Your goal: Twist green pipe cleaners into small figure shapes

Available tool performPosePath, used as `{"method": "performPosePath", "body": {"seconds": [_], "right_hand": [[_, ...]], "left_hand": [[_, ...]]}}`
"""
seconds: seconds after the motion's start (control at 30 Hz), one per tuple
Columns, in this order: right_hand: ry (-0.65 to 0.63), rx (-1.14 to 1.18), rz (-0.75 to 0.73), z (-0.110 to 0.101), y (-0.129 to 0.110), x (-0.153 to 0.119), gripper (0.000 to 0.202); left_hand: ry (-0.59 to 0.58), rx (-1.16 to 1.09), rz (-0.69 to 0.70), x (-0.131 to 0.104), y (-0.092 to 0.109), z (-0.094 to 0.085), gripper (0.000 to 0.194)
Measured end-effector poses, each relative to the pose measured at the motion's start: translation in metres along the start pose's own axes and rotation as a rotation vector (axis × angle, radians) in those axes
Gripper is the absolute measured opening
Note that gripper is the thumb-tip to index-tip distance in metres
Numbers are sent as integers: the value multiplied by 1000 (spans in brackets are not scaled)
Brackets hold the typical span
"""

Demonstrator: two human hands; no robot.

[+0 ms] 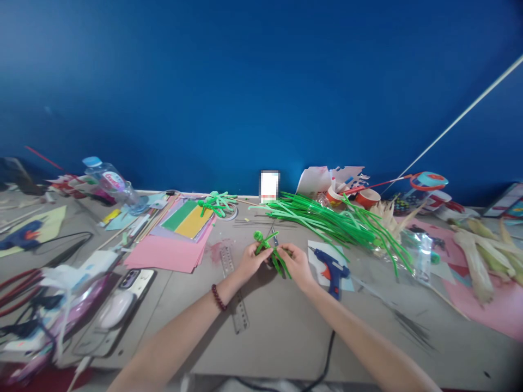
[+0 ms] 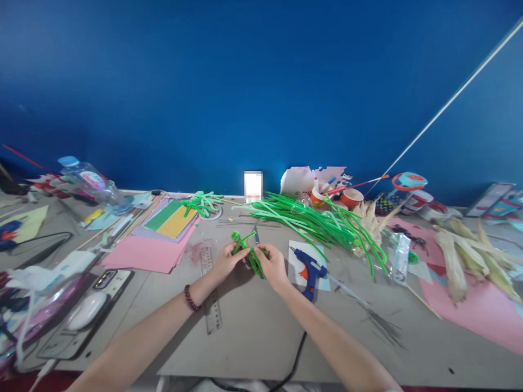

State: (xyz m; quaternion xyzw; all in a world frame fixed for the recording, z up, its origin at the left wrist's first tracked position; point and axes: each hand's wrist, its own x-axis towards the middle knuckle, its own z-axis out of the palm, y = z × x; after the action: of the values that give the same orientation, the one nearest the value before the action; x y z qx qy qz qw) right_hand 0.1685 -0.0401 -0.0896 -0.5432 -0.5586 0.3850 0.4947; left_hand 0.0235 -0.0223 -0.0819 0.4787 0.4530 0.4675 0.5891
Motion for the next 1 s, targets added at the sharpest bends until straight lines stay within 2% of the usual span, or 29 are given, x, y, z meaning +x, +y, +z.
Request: {"method": "performPosePath", "body": {"seconds": [0.3, 0.47, 0.67, 0.83, 1.0], "right_hand": [[74, -222, -233, 0, -1, -5, 19], [74, -242, -257, 0, 0, -5, 20], [95, -198, -150, 1, 2, -4, 22], [88, -117, -27, -1, 0, -2, 23], [47, 211, 200, 1, 2, 1, 24]], "left_hand": [[-12, -43, -43, 2, -5, 0, 15], [8, -1, -50, 2, -4, 1, 17], [8, 57, -58, 2, -4, 2, 19], [-39, 131, 29, 1, -4, 1, 22], [-68, 184, 97, -1, -7, 0, 25]]}}
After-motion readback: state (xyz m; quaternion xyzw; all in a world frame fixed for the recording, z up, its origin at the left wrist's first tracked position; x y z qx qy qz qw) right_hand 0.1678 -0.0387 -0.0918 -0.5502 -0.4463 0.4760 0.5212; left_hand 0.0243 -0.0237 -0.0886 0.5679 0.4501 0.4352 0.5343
